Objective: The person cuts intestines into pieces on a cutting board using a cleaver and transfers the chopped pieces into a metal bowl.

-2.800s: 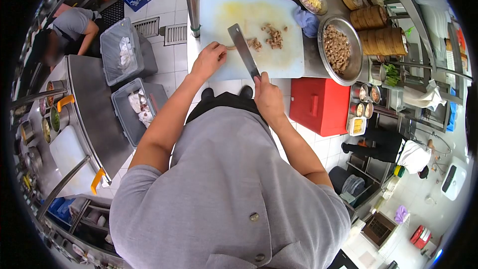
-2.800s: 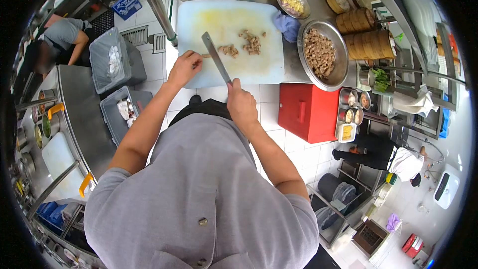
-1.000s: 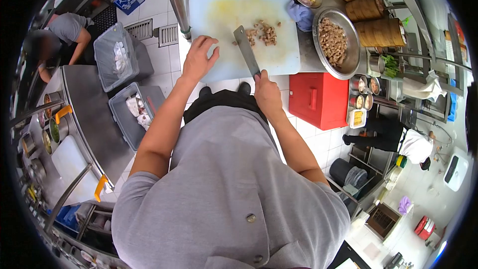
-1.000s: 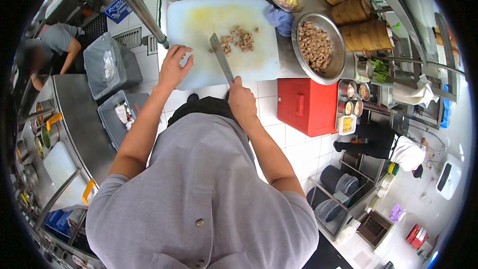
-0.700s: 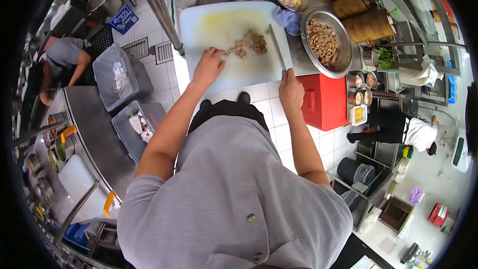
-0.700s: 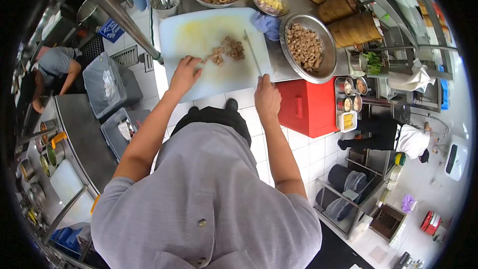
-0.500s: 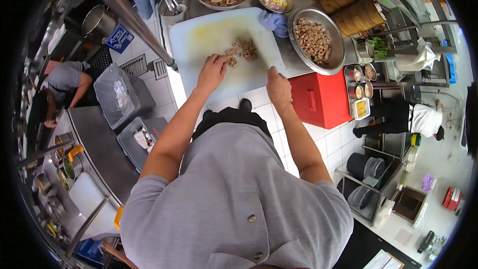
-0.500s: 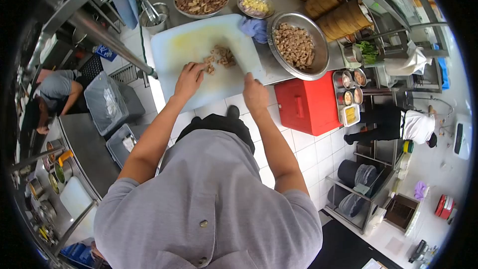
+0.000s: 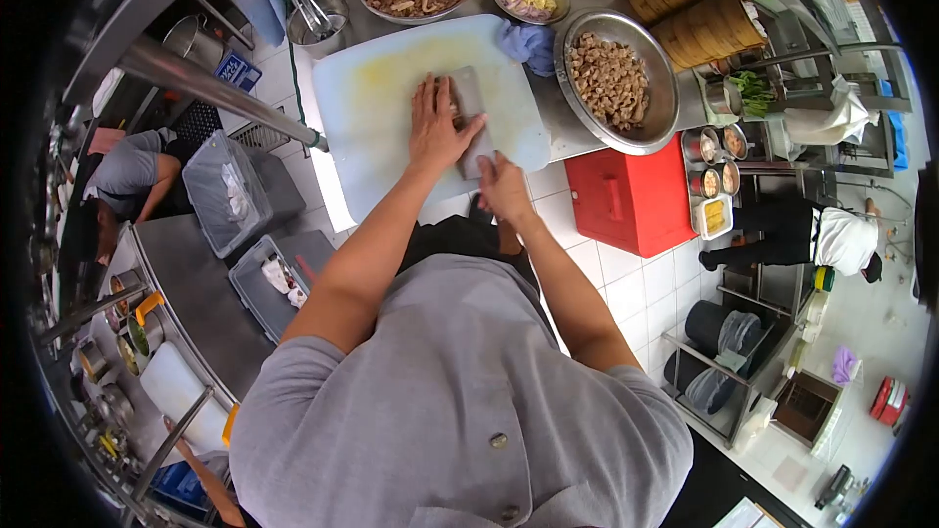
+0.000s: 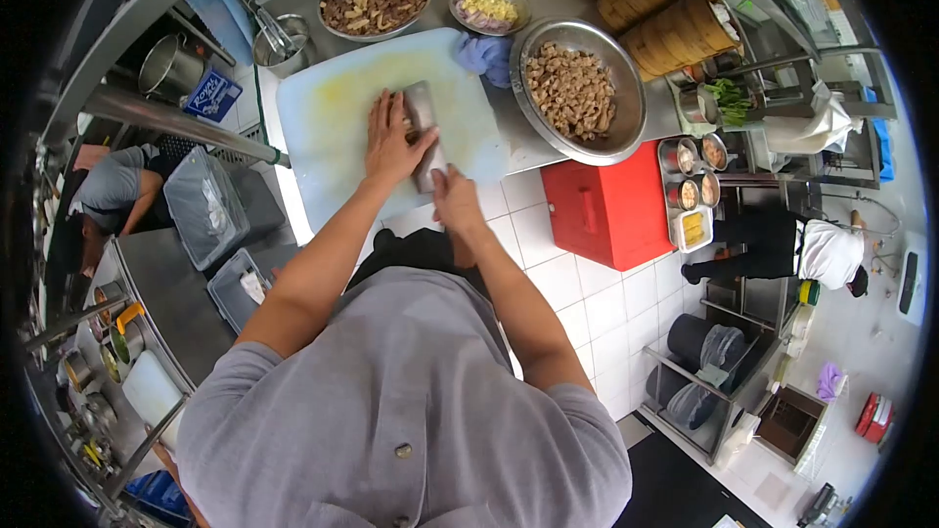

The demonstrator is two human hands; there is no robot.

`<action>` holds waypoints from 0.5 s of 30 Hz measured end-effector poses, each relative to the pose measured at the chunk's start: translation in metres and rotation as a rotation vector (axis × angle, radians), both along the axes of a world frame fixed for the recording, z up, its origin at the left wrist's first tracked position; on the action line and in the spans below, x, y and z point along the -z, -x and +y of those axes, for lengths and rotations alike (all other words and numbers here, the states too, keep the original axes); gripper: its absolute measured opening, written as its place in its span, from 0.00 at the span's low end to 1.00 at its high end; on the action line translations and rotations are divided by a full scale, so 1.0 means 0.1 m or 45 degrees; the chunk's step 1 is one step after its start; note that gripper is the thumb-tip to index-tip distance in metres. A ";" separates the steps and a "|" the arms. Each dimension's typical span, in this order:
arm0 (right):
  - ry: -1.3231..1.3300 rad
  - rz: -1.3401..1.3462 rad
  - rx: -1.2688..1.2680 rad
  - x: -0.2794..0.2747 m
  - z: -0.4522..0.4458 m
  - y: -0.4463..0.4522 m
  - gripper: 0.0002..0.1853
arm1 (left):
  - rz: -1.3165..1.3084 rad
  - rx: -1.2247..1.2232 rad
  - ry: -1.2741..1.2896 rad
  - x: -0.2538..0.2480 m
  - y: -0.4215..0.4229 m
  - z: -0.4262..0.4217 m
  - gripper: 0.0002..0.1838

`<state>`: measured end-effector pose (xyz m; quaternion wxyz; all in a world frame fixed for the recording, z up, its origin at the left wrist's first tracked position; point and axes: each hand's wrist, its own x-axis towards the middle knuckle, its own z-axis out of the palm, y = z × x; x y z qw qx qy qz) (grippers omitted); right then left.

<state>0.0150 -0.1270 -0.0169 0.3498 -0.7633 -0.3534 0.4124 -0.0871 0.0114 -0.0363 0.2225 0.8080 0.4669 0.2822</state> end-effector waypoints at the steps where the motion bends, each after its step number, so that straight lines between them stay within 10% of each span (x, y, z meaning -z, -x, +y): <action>1: -0.003 0.024 -0.042 -0.01 0.04 0.09 0.21 | -0.078 -0.086 0.044 0.05 -0.05 0.02 0.47; 15: -0.396 -0.234 0.183 -1.02 -0.21 -0.86 0.11 | -0.839 0.016 -0.367 -1.02 -1.60 0.02 0.18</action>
